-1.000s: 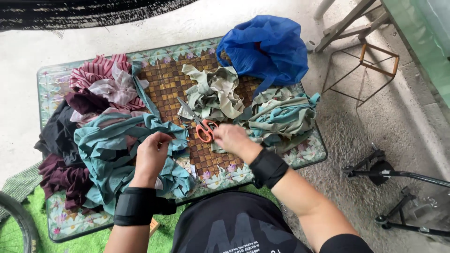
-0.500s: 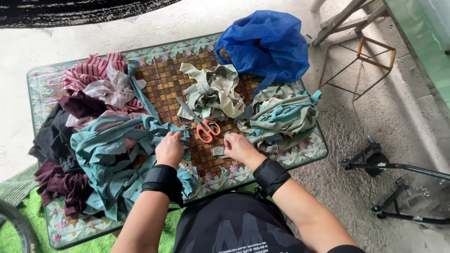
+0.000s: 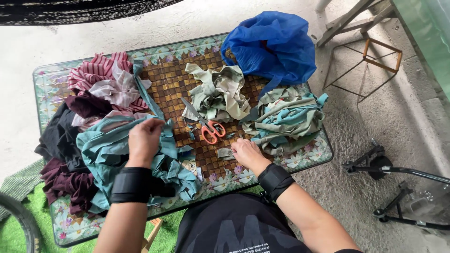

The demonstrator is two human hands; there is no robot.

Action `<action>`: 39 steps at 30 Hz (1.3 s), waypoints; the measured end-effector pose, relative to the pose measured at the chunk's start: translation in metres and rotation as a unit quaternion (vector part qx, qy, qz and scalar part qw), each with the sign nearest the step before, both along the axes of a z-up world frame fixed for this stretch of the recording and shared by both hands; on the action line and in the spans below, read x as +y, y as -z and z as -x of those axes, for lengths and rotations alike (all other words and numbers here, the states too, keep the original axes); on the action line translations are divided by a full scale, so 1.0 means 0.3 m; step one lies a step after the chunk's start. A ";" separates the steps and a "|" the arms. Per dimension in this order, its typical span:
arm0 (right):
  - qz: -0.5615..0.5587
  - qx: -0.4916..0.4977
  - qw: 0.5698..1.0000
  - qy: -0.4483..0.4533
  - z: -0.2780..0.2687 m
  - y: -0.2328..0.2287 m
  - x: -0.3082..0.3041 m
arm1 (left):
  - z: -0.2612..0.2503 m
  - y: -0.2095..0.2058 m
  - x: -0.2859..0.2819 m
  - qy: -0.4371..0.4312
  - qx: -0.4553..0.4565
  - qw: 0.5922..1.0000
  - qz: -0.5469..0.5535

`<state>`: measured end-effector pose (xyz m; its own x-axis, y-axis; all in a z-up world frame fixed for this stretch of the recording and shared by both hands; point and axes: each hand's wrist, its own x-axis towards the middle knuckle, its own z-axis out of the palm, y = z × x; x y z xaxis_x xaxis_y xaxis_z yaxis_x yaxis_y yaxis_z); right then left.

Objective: The person prepares fabric for cutting by pulling and straightening it by hand, then removes loose threads by hand and with scissors. The person then cuts the fabric into strips with scissors, aligning the fabric edges by hand between cuts, and places the cut strips into a pile.

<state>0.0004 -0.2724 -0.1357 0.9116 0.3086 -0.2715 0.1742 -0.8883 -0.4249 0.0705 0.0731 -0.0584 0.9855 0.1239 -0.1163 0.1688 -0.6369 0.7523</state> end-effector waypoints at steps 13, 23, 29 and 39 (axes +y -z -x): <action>-0.193 0.042 0.980 0.025 -0.026 -0.184 0.084 | 0.073 0.348 0.191 0.021 0.022 0.965 -0.261; -0.262 0.017 0.963 -0.064 -0.119 -0.447 0.127 | 0.084 -0.337 0.016 0.096 -0.063 0.993 -0.023; -0.312 0.005 0.942 -0.122 -0.159 -0.685 0.235 | 0.129 -0.608 -0.117 0.126 -0.056 0.980 0.144; -0.381 0.092 0.918 -0.060 -0.152 -0.522 0.161 | 0.160 -0.589 0.010 0.023 -0.115 0.958 0.261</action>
